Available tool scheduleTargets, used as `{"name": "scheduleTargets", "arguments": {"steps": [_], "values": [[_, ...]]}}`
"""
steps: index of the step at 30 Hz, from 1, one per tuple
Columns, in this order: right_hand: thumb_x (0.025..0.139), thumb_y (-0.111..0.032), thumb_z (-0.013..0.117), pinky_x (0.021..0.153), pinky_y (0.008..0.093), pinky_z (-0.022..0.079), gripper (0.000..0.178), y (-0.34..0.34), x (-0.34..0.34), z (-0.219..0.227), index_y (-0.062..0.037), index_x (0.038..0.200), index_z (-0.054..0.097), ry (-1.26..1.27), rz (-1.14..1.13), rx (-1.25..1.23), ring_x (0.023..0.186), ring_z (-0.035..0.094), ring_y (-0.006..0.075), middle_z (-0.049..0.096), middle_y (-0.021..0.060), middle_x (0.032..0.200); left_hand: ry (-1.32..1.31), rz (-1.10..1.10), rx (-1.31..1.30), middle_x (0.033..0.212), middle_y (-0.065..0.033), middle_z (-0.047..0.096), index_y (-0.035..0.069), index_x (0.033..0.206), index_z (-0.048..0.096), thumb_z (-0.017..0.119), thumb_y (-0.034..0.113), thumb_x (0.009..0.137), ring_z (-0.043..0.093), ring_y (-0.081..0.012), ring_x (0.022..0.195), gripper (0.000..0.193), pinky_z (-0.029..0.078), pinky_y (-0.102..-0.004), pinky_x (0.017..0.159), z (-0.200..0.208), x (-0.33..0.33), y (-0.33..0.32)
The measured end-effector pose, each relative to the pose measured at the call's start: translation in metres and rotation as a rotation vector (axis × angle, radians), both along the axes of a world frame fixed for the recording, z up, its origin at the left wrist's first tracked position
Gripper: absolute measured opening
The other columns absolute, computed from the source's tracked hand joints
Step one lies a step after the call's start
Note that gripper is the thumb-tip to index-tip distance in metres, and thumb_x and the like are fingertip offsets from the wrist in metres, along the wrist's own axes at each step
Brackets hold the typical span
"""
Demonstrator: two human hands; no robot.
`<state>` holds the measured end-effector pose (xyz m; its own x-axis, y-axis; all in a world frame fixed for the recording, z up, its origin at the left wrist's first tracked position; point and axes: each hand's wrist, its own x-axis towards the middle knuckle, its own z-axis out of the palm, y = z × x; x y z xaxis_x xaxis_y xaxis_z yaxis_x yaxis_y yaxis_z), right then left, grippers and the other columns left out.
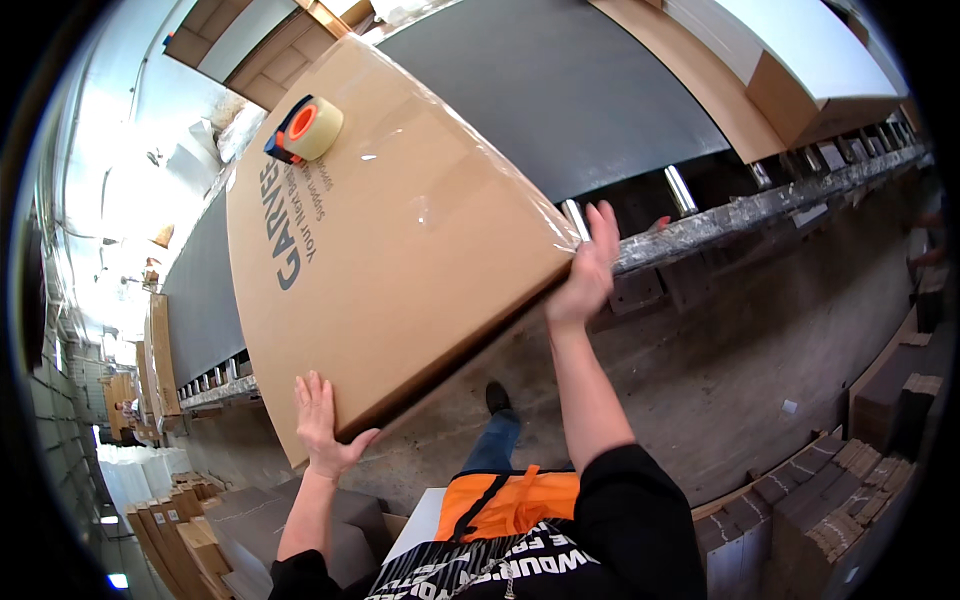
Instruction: The person tapes cardboard boxes using a tape dispenser and places foam padding inside a box on a conveyor belt.
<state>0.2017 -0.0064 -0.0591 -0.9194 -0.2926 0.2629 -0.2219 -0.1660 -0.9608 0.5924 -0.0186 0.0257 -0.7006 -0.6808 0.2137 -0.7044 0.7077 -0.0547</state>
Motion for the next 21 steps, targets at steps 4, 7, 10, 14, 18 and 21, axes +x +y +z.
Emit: {"name": "scheduleTargets", "arguments": {"steps": [4,7,10,14,18,21], "values": [[0.098,-0.031,0.039,0.097,0.0356,0.045,0.051,-0.004,-0.027,-0.055,0.0109,0.117,0.062,-0.113,0.408,-0.185,0.107,0.061,0.0233,0.066,0.0176,0.116,0.108,-0.084,0.203,0.147,-0.0289,0.041,-0.001,0.142,0.043,0.084,0.049,0.063,0.03,-0.0572,0.137,0.102,0.028,-0.0644,0.11,-0.007,0.008,0.007],[0.101,-0.045,0.033,0.1,0.0346,0.044,0.065,-0.009,-0.038,-0.059,0.0118,0.12,0.058,-0.126,0.588,-0.196,0.111,0.06,0.0242,0.064,0.0173,0.123,0.074,-0.089,-0.009,0.143,-0.0271,0.046,0.003,0.136,0.052,0.081,0.026,0.06,0.04,-0.0549,0.132,0.084,0.036,-0.0625,0.107,-0.028,0.033,0.002],[0.101,-0.057,0.03,0.1,0.0341,0.043,0.075,-0.002,-0.029,-0.027,0.0099,0.126,0.055,-0.497,0.706,-0.375,0.113,0.059,0.0226,0.063,0.015,0.124,0.078,-0.086,0.074,0.143,-0.0221,0.049,0.005,0.134,0.056,0.089,0.026,0.056,0.042,-0.0479,0.135,0.087,0.037,-0.0584,0.108,-0.022,0.035,-0.001],[0.101,-0.061,0.026,0.095,0.0334,0.044,0.077,0.009,-0.009,-0.07,0.0062,0.126,0.055,-0.433,0.592,-0.201,0.109,0.06,0.0195,0.064,0.0112,0.118,0.165,-0.106,0.069,0.14,-0.0185,0.054,0.007,0.126,0.064,0.088,0.02,0.052,0.044,-0.045,0.134,0.079,0.039,-0.0562,0.109,-0.035,0.066,-0.028],[0.105,-0.038,0.031,0.104,0.0353,0.039,0.06,0.028,0.094,-0.031,0.0121,0.126,0.057,-0.291,0.405,-0.106,0.116,0.057,0.0246,0.063,0.0185,0.124,0.123,-0.136,0.111,0.139,-0.0195,0.054,0.006,0.123,0.065,0.088,0.023,0.05,0.044,-0.0451,0.134,0.079,0.038,-0.0542,0.11,-0.042,0.164,-0.083],[0.105,-0.034,0.032,0.1,0.0321,0.042,0.055,0.035,0.136,-0.024,0.0088,0.124,0.059,-0.104,0.306,0.09,0.112,0.059,0.0202,0.066,0.0157,0.118,0.068,-0.12,0.14,0.145,-0.0222,0.046,0.004,0.133,0.056,0.088,0.025,0.05,0.038,-0.0465,0.137,0.091,0.033,-0.0549,0.113,-0.023,0.153,-0.109]]}}
